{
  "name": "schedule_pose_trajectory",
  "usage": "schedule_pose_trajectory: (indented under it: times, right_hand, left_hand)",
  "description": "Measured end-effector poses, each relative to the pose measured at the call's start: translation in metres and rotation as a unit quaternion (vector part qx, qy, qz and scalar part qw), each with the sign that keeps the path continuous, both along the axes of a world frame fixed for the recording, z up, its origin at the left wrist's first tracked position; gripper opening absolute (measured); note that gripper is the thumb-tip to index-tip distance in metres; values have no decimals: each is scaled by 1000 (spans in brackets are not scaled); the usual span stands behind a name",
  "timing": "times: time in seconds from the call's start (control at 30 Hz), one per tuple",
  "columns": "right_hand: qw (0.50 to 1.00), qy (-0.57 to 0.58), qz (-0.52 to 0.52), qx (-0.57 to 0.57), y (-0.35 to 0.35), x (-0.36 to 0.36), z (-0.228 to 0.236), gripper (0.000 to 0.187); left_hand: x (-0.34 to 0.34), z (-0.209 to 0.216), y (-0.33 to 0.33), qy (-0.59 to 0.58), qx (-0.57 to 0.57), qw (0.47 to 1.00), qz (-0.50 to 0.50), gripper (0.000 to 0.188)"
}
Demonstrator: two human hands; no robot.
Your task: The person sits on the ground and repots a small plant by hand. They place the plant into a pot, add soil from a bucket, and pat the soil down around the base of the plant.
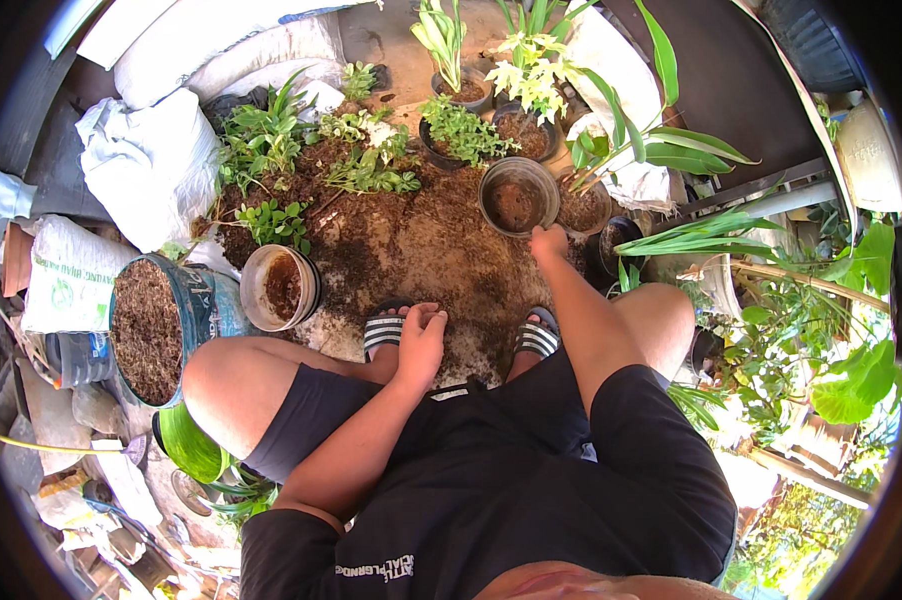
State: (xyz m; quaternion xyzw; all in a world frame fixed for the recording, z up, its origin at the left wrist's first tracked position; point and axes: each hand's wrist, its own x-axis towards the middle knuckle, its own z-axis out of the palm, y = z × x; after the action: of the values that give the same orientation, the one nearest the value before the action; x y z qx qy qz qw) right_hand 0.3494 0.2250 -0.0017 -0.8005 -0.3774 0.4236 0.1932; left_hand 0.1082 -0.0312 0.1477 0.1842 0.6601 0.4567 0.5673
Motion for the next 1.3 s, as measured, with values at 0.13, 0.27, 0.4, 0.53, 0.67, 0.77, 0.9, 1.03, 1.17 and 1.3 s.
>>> schedule_pose_trajectory:
  times: [0.13, 0.27, 0.4, 0.53, 0.67, 0.77, 0.9, 1.03, 1.17, 1.3]
  right_hand:
    - [994, -86, 61, 18, -36, -35, 23, 27]
    - [982, -90, 139, 86, -77, -48, 41, 21]
    - [957, -93, 254, 100, -109, -59, 74, 18]
    - [919, -82, 324, 208, -135, -64, 104, 17]
    - [898, -62, 333, 282, -145, -61, 130, 15]
    - [894, -100, 351, 259, -145, -50, 144, 15]
    - [911, -109, 337, 212, -141, -43, 138, 17]
    - [946, -95, 301, 69, -123, -32, 74, 22]
    - [928, -203, 310, -44, -122, -52, 77, 32]
    - [910, -248, 328, -46, -116, -54, 107, 36]
  left_hand:
    - [-9, -16, -6, 33, 14, 999, 23, 36]
    - [-15, -20, -1, 84, 18, 995, -43, 42]
    - [-29, -34, 7, 159, -11, 985, -68, 54]
    - [-32, -41, 20, 212, -30, 976, -24, 60]
    - [-24, -31, 25, 335, -36, 941, -7, 54]
    - [-20, -25, 27, 328, -21, 944, -31, 53]
    - [-24, -43, 27, 233, 6, 972, -42, 59]
    - [-23, -69, 33, 75, -4, 994, -76, 68]
    - [-23, -72, 27, 173, -95, 963, -182, 78]
    - [-10, -45, 27, 169, -98, 935, -294, 80]
